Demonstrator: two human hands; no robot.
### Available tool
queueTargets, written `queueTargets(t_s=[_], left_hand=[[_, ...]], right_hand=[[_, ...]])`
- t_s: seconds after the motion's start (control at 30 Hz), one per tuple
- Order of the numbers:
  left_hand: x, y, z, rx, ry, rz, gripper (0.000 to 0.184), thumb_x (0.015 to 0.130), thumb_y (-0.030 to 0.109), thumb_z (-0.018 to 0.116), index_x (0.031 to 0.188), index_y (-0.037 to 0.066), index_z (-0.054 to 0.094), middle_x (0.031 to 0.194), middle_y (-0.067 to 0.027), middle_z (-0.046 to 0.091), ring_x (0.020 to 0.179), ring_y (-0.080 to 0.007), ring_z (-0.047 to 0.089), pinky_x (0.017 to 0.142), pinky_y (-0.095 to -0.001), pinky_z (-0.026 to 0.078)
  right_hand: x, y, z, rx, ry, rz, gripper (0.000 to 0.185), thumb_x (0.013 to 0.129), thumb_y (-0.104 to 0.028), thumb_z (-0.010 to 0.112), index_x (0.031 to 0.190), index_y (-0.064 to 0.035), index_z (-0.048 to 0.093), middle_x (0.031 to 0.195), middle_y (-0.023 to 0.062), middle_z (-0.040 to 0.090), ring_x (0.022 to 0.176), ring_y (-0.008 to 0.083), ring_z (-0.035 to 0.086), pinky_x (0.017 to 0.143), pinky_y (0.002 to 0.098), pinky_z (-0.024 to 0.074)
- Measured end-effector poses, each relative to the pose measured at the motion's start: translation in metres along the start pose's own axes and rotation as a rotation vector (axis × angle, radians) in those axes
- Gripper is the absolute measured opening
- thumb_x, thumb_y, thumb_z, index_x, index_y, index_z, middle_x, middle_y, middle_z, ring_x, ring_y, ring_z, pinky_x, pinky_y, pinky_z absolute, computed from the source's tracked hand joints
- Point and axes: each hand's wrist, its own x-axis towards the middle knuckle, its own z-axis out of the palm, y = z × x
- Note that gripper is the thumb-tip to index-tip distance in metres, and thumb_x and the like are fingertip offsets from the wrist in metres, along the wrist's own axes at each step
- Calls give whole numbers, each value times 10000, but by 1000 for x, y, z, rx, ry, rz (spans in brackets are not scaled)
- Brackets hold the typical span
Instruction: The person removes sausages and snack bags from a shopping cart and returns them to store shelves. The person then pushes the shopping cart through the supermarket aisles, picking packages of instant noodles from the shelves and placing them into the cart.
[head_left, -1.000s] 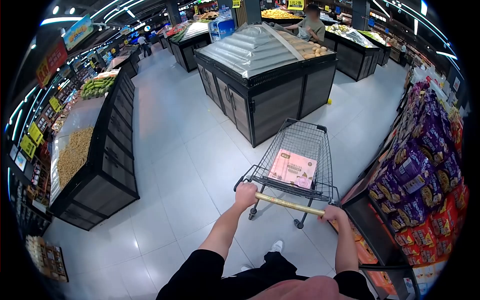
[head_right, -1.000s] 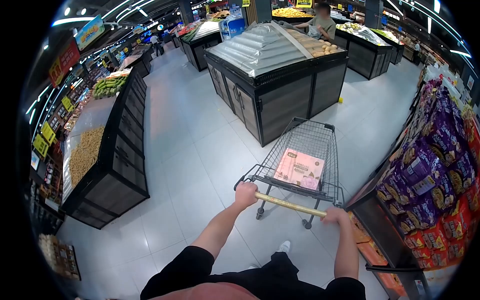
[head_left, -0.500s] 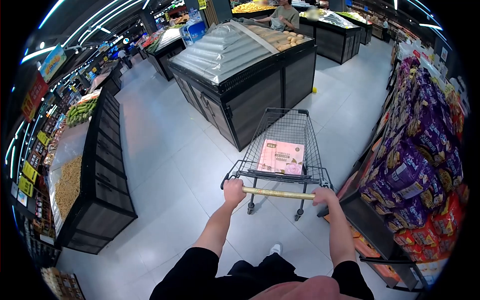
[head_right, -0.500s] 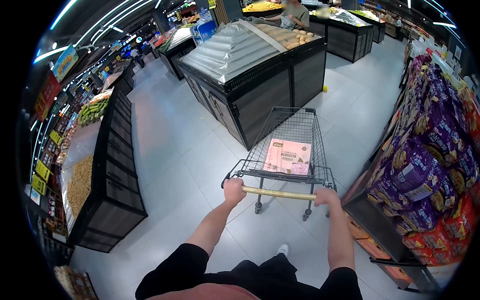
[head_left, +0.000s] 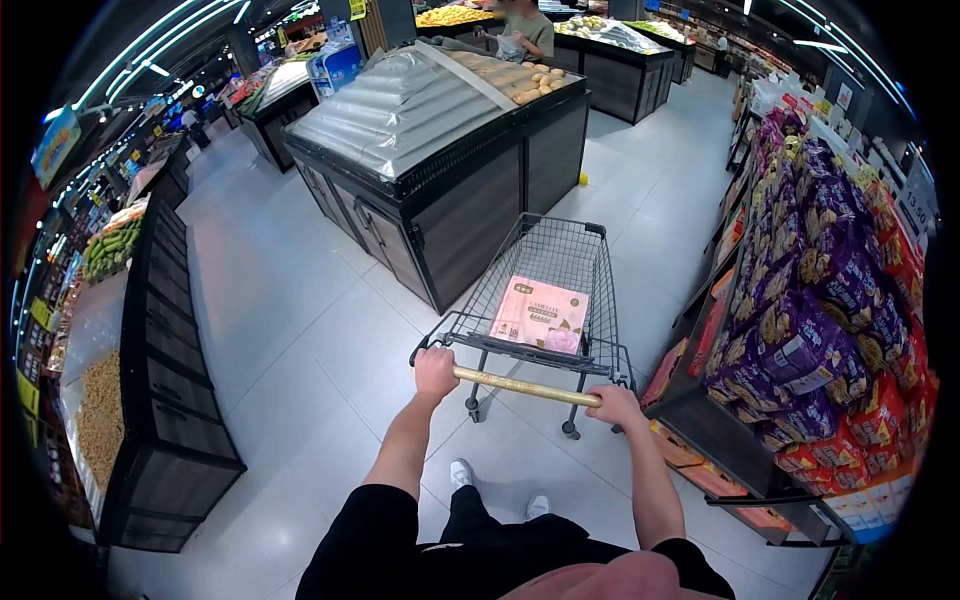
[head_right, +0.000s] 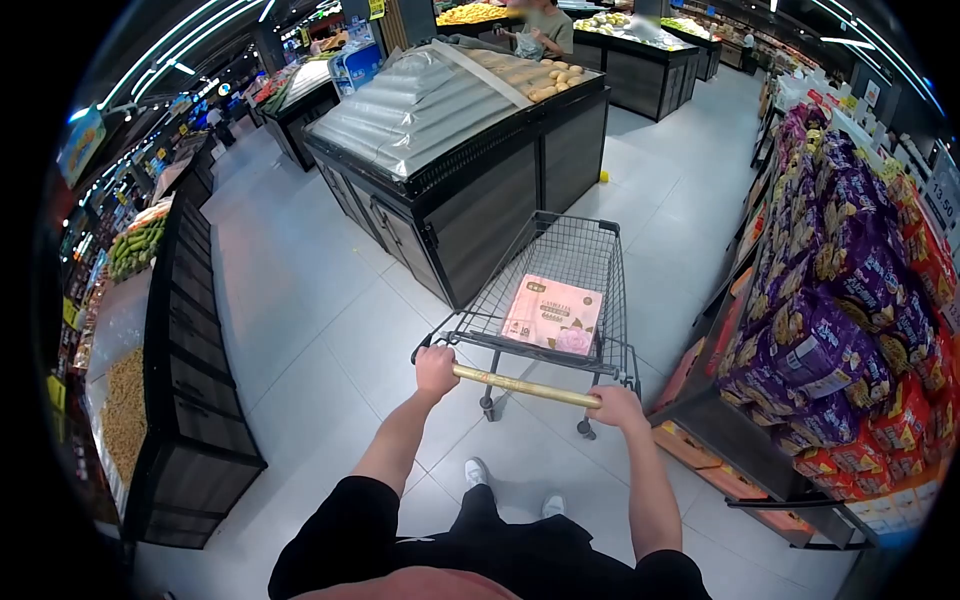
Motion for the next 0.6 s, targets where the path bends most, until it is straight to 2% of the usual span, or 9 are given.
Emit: queueTargets(t_s=[0.07,0.13,0.2,0.27,0.33,0.4,0.43,0.5,0.6], left_hand=[[9,-14,5,-27,10,28,131,644,105,683,644,120,553,673,-38,566,707,-236,563,665,-389,388],[29,-30,14,-62,28,72,146,638,114,702,642,119,557,662,-43,568,700,-238,562,673,-386,392],[45,-43,22,-101,18,96,142,628,103,692,648,124,553,678,-39,574,716,-238,568,679,-387,391],[57,-49,23,-127,-6,135,146,602,99,690,653,126,556,687,-36,585,726,-235,575,685,-384,393],[70,-55,30,-128,-36,166,147,586,115,695,647,132,562,677,-33,596,712,-228,587,683,-379,401],[83,-58,34,-152,-69,189,138,587,117,692,646,139,569,675,-32,613,712,-223,601,690,-372,413],[89,-57,40,-183,-65,189,138,587,117,692,646,139,569,675,-32,613,712,-223,601,690,-372,413],[98,-58,49,-202,-63,222,127,592,116,688,654,136,579,680,-35,623,717,-222,602,695,-368,418],[112,-53,57,-257,-96,237,114,597,108,681,667,128,594,692,-44,632,723,-220,620,706,-367,429]], right_hand=[[14,-1,4,364,-85,-146,483,760,-257,767,1175,-39,650,1045,142,692,964,276,665,882,368,515],[-6,-75,-58,269,-69,-298,520,764,-235,755,1219,-19,627,1163,155,658,1046,291,639,932,356,491],[-30,-162,-125,412,60,-633,450,806,-209,725,1203,-17,631,1171,160,658,1050,303,639,910,355,501],[-64,-225,-185,687,-141,-1063,354,861,-186,678,1145,22,645,1171,201,649,981,306,659,848,364,528],[-87,-283,-229,670,-602,-1629,277,896,-185,629,1038,52,658,1118,244,647,885,307,671,751,366,539],[-113,-310,-225,568,-828,-1921,246,959,-152,512,901,54,635,1009,254,650,799,340,660,600,374,511],[-118,-356,-232,562,-740,-1919,201,907,-247,567,851,-84,671,859,66,660,746,246,650,598,401,497],[-120,-382,-221,614,-660,-1839,171,879,-199,559,746,-122,634,803,62,637,688,216,631,534,364,457],[-113,-403,-214,707,-589,-1736,159,858,-178,564,715,-131,615,752,49,629,647,211,619,518,362,446]])
